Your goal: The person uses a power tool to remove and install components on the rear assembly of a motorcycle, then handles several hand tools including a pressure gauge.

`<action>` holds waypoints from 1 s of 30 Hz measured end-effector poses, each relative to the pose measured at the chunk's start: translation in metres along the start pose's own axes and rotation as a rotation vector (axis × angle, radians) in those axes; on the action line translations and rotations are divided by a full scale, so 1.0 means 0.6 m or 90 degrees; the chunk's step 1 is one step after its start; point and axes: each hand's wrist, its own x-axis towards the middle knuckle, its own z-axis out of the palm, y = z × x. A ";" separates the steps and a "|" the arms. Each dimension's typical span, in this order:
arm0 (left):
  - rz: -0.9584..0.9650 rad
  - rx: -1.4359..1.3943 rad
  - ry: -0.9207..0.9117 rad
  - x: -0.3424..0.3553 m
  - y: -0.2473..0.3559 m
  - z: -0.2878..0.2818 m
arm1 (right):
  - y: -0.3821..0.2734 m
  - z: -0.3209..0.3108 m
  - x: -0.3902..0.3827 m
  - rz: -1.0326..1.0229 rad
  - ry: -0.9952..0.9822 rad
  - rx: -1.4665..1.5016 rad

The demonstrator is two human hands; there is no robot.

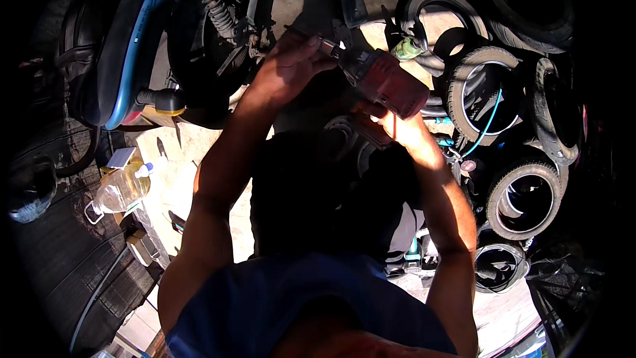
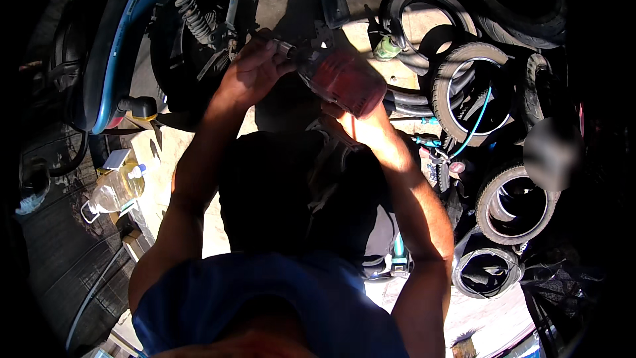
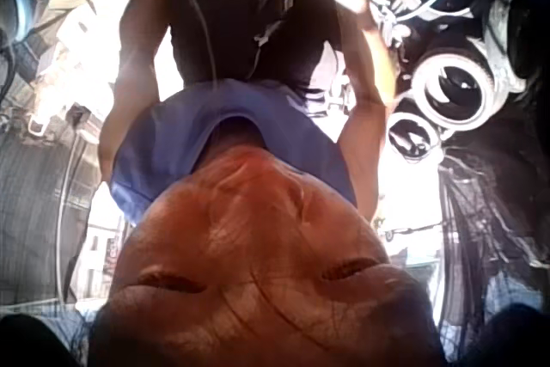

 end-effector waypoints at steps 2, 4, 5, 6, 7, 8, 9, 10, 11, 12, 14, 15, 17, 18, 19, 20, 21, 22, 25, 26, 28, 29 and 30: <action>-0.068 -0.014 0.104 -0.038 0.018 -0.034 | -0.001 0.034 0.007 -0.219 0.017 -0.194; -0.148 0.022 0.182 -0.062 0.030 -0.057 | -0.005 0.076 -0.003 -0.284 0.047 -0.149; -0.192 0.074 0.213 -0.069 0.037 -0.062 | -0.010 0.090 -0.009 -0.185 0.030 -0.125; -0.244 0.125 0.249 -0.077 0.033 -0.073 | -0.007 0.110 -0.021 -0.077 0.013 -0.097; -0.277 0.175 0.253 -0.081 0.037 -0.069 | 0.001 0.120 -0.029 0.032 -0.002 -0.068; -0.273 0.163 0.230 -0.080 0.026 -0.077 | 0.009 0.120 -0.031 0.019 0.010 -0.131; -0.270 0.147 0.215 -0.086 0.006 -0.095 | 0.019 0.122 -0.033 0.007 0.012 -0.190; -0.268 0.131 0.200 -0.086 -0.014 -0.116 | 0.027 0.124 -0.031 -0.003 0.015 -0.250; -0.230 0.020 0.138 -0.084 -0.048 -0.145 | 0.033 0.117 -0.028 -0.026 0.019 -0.227; -0.226 -0.018 0.110 -0.069 -0.073 -0.159 | 0.062 0.113 -0.035 -0.020 0.011 -0.246; -0.216 -0.083 0.056 -0.032 -0.114 -0.185 | 0.119 0.109 -0.050 -0.015 0.001 -0.276; -0.212 -0.148 -0.003 -0.006 -0.152 -0.224 | 0.130 0.099 -0.059 0.012 0.001 -0.218; -0.276 -0.059 0.075 0.060 -0.201 -0.264 | 0.154 0.080 -0.063 0.052 0.025 -0.111; -0.304 -0.007 0.112 0.093 -0.213 -0.287 | 0.145 0.075 -0.058 0.123 0.060 -0.069; -0.253 0.268 0.228 0.119 -0.228 -0.331 | 0.135 0.073 -0.051 0.187 0.095 -0.019; -0.192 0.544 0.342 0.137 -0.250 -0.383 | 0.147 0.075 -0.062 0.243 0.115 0.076; -0.124 0.817 0.448 0.146 -0.269 -0.417 | 0.160 0.075 -0.076 0.299 0.148 0.169; -0.092 0.946 0.443 0.159 -0.277 -0.430 | 0.162 0.064 -0.085 0.339 0.148 0.184; -0.030 1.240 0.395 0.193 -0.281 -0.452 | 0.185 0.060 -0.119 0.372 0.137 0.125; -0.043 1.277 0.375 0.205 -0.278 -0.457 | 0.191 0.055 -0.128 0.335 0.126 0.089; -0.025 1.340 0.313 0.219 -0.282 -0.464 | 0.185 0.045 -0.128 0.269 0.107 0.016; 0.010 1.363 0.278 0.221 -0.284 -0.467 | 0.189 0.045 -0.129 0.348 0.099 0.068; 0.044 1.386 0.249 0.218 -0.284 -0.473 | 0.193 0.047 -0.131 0.364 0.106 0.110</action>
